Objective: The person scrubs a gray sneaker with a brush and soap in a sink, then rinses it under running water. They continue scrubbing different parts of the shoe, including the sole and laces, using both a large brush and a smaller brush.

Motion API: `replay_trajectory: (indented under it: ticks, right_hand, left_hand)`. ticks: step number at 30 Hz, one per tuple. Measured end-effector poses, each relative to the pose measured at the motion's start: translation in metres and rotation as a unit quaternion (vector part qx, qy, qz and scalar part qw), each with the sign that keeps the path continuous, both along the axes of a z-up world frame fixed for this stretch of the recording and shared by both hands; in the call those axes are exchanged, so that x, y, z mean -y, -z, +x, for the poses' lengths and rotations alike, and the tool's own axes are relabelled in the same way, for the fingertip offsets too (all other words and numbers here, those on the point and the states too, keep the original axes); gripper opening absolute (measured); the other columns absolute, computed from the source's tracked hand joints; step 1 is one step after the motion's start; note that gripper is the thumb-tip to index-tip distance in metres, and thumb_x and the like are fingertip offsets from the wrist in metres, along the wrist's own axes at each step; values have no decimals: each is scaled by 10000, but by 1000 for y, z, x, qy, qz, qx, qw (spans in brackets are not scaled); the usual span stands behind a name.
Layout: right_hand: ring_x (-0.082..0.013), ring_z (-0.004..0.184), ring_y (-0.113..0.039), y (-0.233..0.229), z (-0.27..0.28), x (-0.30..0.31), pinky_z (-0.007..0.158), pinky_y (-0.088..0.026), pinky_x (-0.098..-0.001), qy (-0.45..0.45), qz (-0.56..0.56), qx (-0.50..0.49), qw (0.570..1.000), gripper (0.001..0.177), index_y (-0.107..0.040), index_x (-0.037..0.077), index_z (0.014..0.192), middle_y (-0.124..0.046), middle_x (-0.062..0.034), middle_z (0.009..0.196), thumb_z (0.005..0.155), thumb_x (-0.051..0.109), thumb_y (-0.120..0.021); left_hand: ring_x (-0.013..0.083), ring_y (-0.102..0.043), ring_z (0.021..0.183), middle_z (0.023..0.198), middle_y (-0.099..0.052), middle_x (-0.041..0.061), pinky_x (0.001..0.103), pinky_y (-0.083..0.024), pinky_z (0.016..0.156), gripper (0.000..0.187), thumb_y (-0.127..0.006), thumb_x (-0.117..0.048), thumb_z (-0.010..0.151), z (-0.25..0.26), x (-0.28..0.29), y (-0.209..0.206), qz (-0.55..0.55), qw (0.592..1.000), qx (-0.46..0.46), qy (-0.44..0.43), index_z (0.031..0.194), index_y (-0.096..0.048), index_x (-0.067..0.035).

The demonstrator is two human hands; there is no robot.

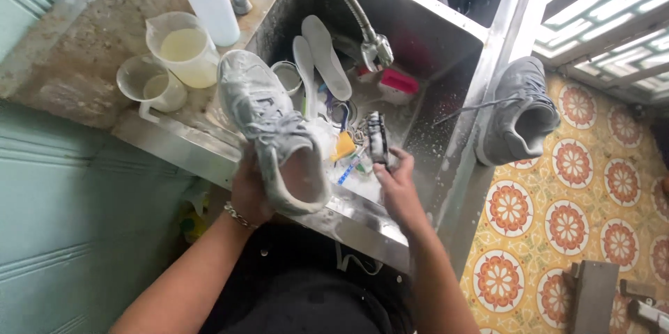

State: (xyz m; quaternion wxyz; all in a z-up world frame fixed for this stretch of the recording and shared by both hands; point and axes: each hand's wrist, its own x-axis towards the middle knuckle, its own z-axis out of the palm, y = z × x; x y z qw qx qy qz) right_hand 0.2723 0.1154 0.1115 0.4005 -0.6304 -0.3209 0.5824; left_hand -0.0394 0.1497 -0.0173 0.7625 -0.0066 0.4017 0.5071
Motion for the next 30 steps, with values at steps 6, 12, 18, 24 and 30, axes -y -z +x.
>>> replay_trajectory:
  ticks: [6, 12, 18, 24, 30]
  right_hand:
    - [-542, 1454, -795, 5, -47, -79, 1206, -646, -655, -345, -48, 404, 846, 581, -703, 113, 1715, -849, -333, 1465, 1134, 141, -719]
    - [-527, 1125, -921, 137, -80, -129, 989, -728, -668, -407, -20, 492, 770, 380, -923, 23, 1242, -895, -312, 1126, 1044, 247, -688]
    - [-486, 1257, -891, 41, -57, -97, 1068, -710, -639, -435, -61, 447, 779, 373, -912, 143, 1349, -928, -227, 1225, 1093, 268, -672]
    - [-260, 1186, -786, -22, 62, 0, 1065, -695, -530, -110, 101, 202, 968, 466, -848, 83, 1622, -920, -276, 1450, 1166, 32, -764]
    - [-145, 808, -732, -83, 78, 51, 776, -704, -396, -112, 81, 291, 947, 447, -956, 224, 1530, -915, -156, 862, 1108, 124, -849]
  left_hand:
    - [306, -792, 1482, 1646, -810, 170, 509, -536, 1343, 1037, -503, -922, 1085, 8, -30, -107, -4, 997, -66, 26, 1738, -716, -145]
    - [227, -871, 1318, 1429, -917, 115, 433, -668, 1243, 758, -585, -784, 1189, 18, -16, -102, 13, 1000, 7, 7, 1526, -864, -165]
    - [319, -823, 1461, 1583, -851, 224, 539, -637, 1334, 698, -563, -639, 1243, 21, -16, -104, 83, 996, -44, 0, 1684, -768, -139]
    - [260, -566, 1753, 1853, -666, 92, 480, -362, 1532, 765, -630, -656, 1219, 42, -42, -75, 133, 925, -338, 111, 1865, -584, -248]
    - [469, -609, 1702, 1775, -697, 281, 581, -427, 1478, 979, -638, -848, 1127, 113, -69, -111, 132, 895, -340, 255, 1836, -620, -173]
